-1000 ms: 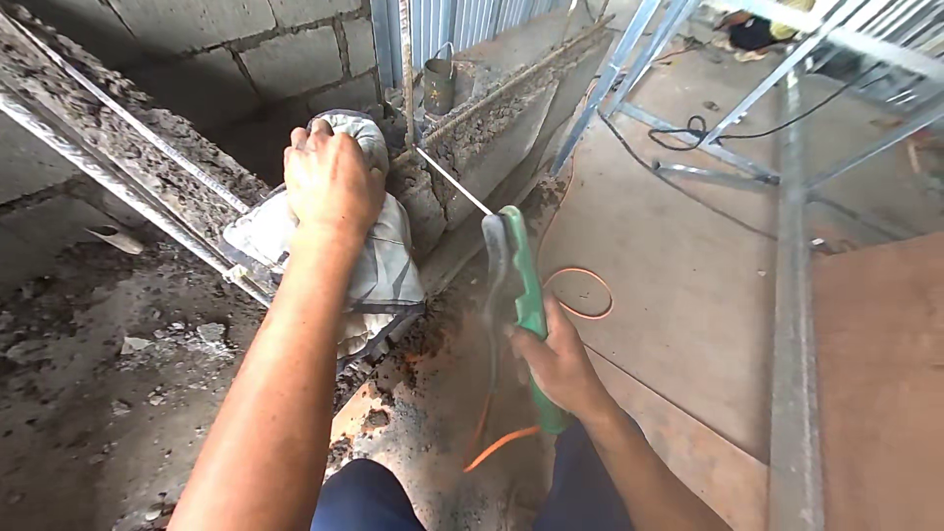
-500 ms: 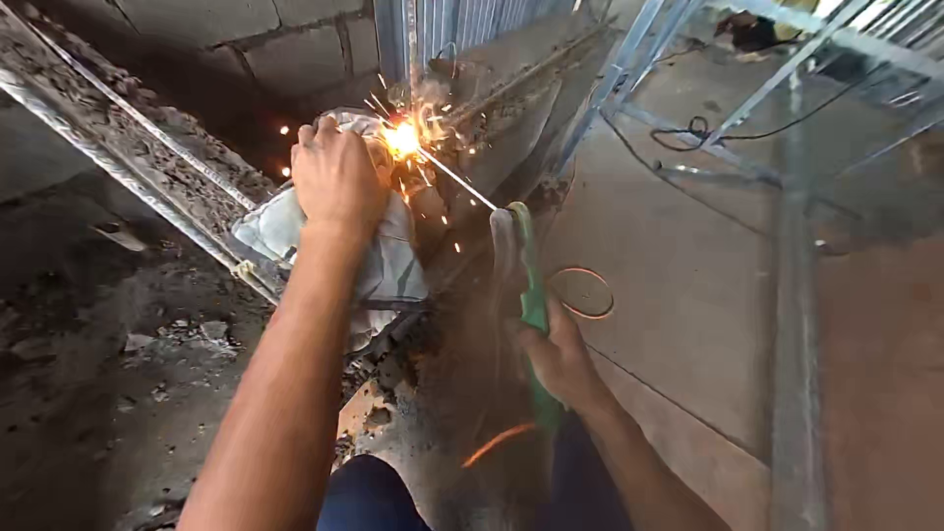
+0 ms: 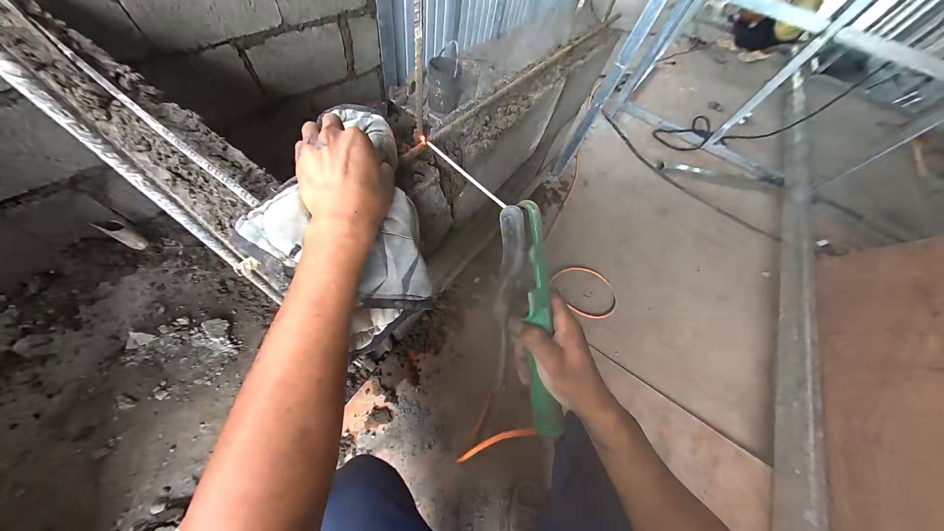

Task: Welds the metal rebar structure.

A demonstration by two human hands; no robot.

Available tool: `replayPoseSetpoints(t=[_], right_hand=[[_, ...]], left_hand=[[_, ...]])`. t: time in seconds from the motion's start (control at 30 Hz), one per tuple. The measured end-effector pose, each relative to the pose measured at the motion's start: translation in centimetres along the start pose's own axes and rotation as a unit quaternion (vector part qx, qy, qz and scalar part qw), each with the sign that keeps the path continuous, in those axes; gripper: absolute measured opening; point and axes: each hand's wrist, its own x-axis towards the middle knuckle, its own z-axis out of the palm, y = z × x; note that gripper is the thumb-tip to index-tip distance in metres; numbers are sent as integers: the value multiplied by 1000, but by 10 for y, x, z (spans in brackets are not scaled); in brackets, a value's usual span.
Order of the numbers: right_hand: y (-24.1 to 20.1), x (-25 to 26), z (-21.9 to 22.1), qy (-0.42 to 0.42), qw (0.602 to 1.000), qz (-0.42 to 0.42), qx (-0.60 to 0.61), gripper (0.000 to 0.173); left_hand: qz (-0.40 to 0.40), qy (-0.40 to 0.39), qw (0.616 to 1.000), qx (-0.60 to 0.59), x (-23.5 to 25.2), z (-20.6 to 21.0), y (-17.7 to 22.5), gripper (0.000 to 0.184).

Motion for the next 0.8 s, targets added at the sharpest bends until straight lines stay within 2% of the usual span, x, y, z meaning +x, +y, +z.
replayPoseSetpoints(t=[0.1, 0.17, 0.33, 0.4, 0.47, 0.57, 0.8], right_hand=[[-4, -1, 2, -7, 998, 3, 63, 38], [-4, -1, 1, -9, 998, -1, 61, 39], [-1, 0, 2, 34, 994, -7, -100, 51], [-2, -1, 4, 43, 991, -7, -125, 53], [-1, -2, 5, 35, 996, -2, -87, 57], [0, -2, 4, 13, 1000, 3, -4, 45], [-11, -3, 1, -7, 995, 16, 94, 33]], left_hand=[[1, 1, 1000, 5, 1, 1, 0, 41], [2, 2, 1000, 4, 1, 1, 0, 40], [2, 3, 1000, 6, 0, 0, 0, 40], [3, 1, 1000, 7, 0, 0, 1, 40], [3, 2, 1000, 10, 0, 0, 1, 40], [2, 5, 1000, 8, 0, 0, 0, 40], [0, -2, 1000, -5, -3, -2, 2, 40]])
